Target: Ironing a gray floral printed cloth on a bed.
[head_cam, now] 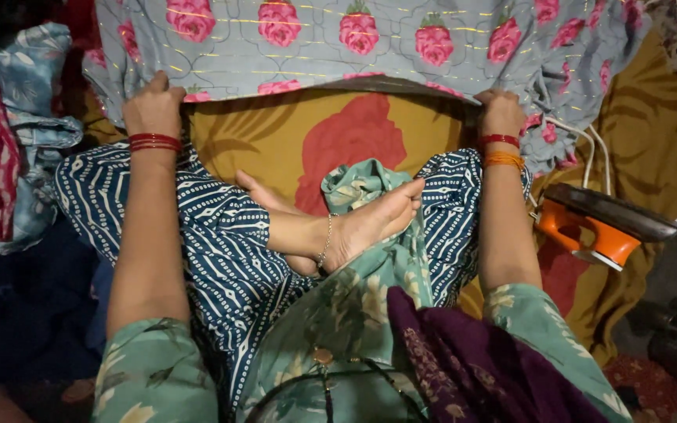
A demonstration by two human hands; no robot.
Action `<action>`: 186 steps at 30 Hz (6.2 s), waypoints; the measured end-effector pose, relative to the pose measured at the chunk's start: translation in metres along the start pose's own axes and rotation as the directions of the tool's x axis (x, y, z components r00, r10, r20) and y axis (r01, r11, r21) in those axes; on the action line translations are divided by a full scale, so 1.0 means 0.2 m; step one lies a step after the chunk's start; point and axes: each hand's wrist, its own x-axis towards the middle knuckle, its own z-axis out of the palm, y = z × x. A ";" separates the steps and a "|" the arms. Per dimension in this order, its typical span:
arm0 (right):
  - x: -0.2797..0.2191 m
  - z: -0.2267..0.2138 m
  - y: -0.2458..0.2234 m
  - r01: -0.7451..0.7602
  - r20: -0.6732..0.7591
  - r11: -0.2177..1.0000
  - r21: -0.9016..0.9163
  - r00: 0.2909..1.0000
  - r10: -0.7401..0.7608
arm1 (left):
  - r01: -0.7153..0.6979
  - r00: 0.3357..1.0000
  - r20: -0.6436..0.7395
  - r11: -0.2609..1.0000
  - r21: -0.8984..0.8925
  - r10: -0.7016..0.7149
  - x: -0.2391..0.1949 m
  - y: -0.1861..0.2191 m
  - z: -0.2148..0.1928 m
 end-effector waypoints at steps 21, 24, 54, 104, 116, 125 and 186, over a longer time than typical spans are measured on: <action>0.06 -0.08 -0.34 0.075 0.149 0.913 -0.400 0.989 -0.016 | 0.119 0.983 0.118 0.981 0.151 -0.138 0.14 0.35 0.33; 0.06 -0.04 -0.39 0.314 0.013 0.927 -0.207 0.948 -0.318 | -0.005 0.988 0.151 0.997 -0.079 0.017 0.22 0.62 0.16; 0.37 0.24 -1.29 -0.063 0.381 0.985 0.159 0.924 -0.002 | 0.320 0.911 0.339 0.921 -0.224 -0.234 0.38 1.07 0.19; -0.87 -0.48 0.35 -0.754 -0.786 0.640 0.146 0.305 0.538 | -0.003 0.875 0.474 0.980 -0.199 0.099 0.31 1.09 0.23; -1.41 -0.28 0.36 -0.213 -0.527 0.516 0.829 0.007 0.850 | -0.045 0.820 0.562 0.991 -0.122 0.106 0.44 1.35 0.18; -1.25 -0.11 0.68 0.108 -0.094 0.095 0.990 -0.012 0.995 | -0.030 0.856 0.507 0.989 -0.146 0.101 0.40 1.32 0.23; 0.39 -0.30 -1.10 0.063 0.194 0.935 0.350 0.971 -0.138 | 0.308 0.900 0.408 0.886 -0.347 -0.153 0.17 0.89 0.05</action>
